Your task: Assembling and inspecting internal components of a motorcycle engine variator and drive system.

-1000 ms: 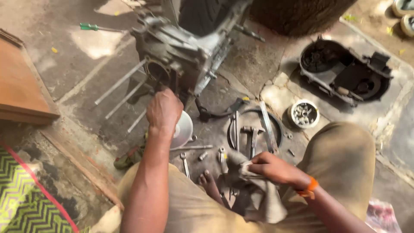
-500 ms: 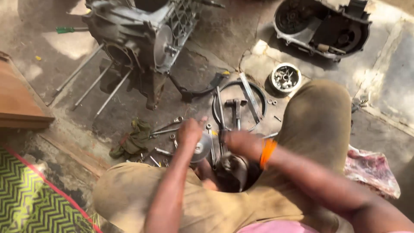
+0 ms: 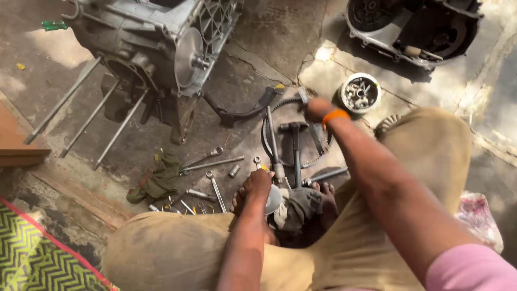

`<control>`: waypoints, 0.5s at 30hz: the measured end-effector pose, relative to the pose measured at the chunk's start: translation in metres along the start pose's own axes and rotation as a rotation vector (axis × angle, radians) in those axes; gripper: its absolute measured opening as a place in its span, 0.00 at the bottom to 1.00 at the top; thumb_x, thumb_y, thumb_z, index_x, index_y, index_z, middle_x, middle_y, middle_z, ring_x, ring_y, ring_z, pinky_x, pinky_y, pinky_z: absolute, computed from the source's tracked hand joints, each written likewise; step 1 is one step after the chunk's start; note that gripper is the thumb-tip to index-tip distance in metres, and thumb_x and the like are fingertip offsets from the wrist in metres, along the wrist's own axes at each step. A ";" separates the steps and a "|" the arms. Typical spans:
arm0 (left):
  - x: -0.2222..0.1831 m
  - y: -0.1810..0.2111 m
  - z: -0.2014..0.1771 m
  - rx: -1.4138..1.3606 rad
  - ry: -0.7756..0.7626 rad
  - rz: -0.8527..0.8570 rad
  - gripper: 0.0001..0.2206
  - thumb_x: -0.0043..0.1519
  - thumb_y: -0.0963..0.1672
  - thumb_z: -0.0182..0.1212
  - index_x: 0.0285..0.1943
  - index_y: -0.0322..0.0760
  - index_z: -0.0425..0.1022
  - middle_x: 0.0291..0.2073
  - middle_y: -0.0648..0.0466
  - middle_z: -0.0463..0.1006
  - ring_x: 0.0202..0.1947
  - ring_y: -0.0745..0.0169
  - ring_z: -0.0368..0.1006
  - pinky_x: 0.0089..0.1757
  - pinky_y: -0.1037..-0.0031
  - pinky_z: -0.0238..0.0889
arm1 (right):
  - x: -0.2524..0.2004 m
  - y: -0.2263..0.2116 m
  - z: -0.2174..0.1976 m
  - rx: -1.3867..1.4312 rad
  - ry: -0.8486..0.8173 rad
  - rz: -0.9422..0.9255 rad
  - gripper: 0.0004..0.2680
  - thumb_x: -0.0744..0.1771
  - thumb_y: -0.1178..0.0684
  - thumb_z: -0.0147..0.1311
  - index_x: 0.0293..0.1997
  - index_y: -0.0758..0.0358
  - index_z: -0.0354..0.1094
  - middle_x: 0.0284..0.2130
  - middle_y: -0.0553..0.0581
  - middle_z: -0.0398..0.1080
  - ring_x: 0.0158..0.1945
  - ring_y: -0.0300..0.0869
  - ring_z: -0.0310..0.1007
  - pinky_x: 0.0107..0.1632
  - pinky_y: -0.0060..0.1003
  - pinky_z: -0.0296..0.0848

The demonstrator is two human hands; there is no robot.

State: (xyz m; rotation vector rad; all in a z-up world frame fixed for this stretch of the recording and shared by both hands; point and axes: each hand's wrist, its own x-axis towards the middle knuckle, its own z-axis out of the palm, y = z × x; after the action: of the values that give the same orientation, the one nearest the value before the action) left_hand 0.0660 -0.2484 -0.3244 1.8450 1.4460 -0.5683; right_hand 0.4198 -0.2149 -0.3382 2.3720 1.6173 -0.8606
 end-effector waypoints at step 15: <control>0.010 0.002 -0.045 -0.146 0.065 -0.142 0.26 0.54 0.57 0.69 0.53 0.39 0.80 0.52 0.42 0.79 0.56 0.42 0.75 0.55 0.58 0.68 | 0.007 0.000 0.059 0.085 0.324 0.229 0.09 0.67 0.49 0.52 0.45 0.61 0.72 0.41 0.68 0.77 0.47 0.62 0.78 0.48 0.56 0.77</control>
State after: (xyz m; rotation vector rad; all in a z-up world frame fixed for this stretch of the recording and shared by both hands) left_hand 0.0669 -0.2079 -0.3022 1.6705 1.6273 -0.4612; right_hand 0.3992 -0.2343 -0.3907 2.8053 1.3869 -0.5329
